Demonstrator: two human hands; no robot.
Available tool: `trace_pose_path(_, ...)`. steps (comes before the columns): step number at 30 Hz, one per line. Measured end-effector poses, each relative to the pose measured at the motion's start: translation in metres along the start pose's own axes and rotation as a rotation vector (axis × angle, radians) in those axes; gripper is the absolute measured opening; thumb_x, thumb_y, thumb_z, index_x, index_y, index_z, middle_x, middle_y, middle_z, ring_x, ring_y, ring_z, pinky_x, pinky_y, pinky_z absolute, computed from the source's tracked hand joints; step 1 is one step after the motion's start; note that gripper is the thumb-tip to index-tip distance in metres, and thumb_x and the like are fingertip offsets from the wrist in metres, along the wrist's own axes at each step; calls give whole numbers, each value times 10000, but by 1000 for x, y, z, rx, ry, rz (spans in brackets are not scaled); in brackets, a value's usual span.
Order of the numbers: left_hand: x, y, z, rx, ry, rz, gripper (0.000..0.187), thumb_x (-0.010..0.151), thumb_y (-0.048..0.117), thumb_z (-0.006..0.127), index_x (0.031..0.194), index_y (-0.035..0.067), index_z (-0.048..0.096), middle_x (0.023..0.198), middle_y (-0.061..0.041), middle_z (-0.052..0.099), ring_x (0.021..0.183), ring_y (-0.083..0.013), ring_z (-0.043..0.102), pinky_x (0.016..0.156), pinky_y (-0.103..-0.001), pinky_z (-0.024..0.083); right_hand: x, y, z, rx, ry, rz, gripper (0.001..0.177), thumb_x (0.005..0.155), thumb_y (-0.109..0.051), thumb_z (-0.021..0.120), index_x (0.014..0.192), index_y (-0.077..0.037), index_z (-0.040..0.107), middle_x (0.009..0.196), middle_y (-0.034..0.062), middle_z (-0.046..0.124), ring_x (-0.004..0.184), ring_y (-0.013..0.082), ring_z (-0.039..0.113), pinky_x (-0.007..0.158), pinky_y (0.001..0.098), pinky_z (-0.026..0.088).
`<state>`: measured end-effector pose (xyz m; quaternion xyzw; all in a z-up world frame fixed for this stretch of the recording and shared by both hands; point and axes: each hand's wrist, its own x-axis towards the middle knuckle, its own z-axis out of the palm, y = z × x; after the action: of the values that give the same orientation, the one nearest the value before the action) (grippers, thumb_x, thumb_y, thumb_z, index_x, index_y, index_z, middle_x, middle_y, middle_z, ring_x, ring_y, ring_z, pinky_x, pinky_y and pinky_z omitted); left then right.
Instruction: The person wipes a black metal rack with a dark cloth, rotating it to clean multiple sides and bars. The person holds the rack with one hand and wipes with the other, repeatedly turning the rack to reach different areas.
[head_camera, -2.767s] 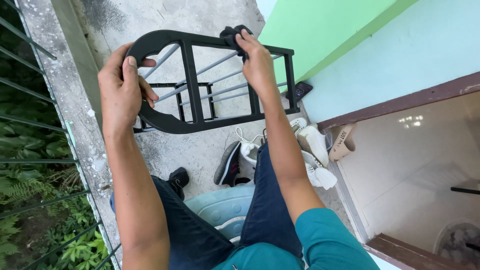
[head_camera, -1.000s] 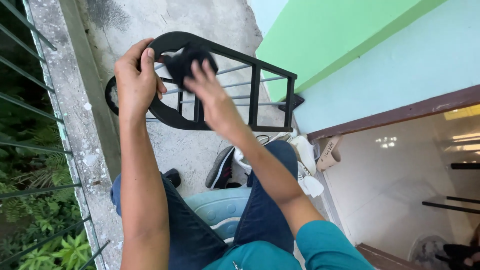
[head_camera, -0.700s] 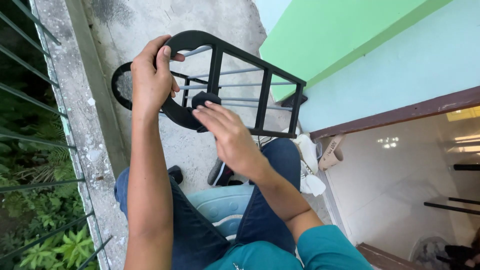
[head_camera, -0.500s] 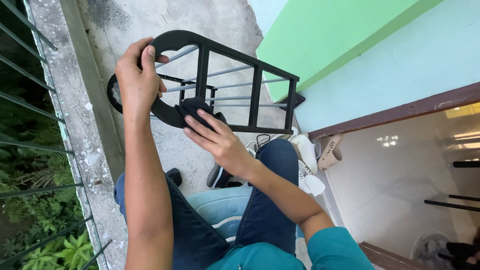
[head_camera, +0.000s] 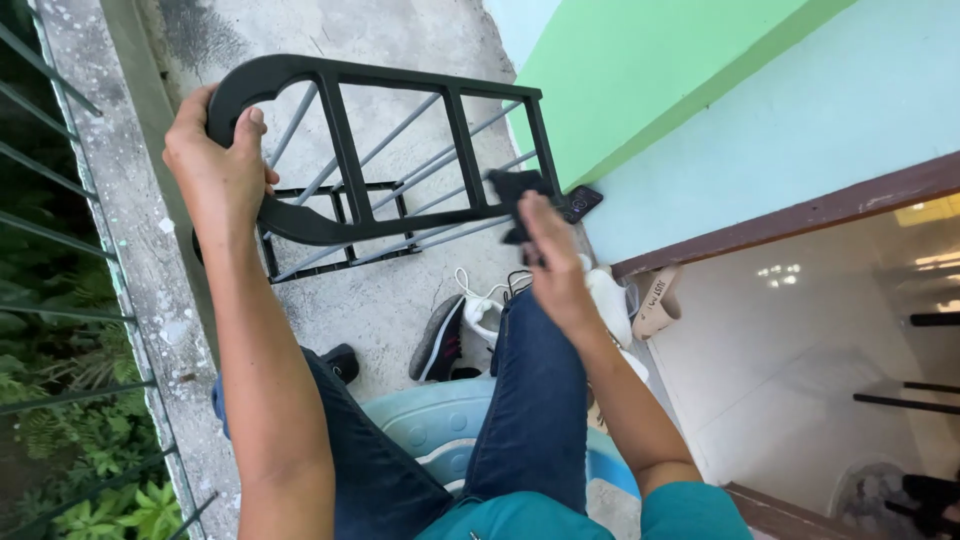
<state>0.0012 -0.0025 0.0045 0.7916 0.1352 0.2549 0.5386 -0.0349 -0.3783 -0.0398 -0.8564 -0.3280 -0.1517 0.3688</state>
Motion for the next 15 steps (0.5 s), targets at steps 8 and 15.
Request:
trace_pose_path(8, -6, -1, -5, -123, -44, 81, 327, 988, -126, 585, 1305, -189, 531, 797, -258, 670, 472, -233, 638, 323, -301, 517, 11, 42, 64, -114, 23, 9, 387, 993, 27, 489, 1301, -104, 683, 1384, 129, 625, 1240, 343, 587, 1094, 450, 440)
trace_pose_path(15, 1, 10, -4, -37, -167, 41, 282, 1023, -5, 560, 1299, -61, 561, 815, -111, 662, 424, -136, 588, 388, -292, 587, 48, 56, 65, -153, 8, 70, 668, 790, 292, 496, 1374, -20, 585, 1442, 186, 560, 1348, 353, 517, 1202, 501, 391)
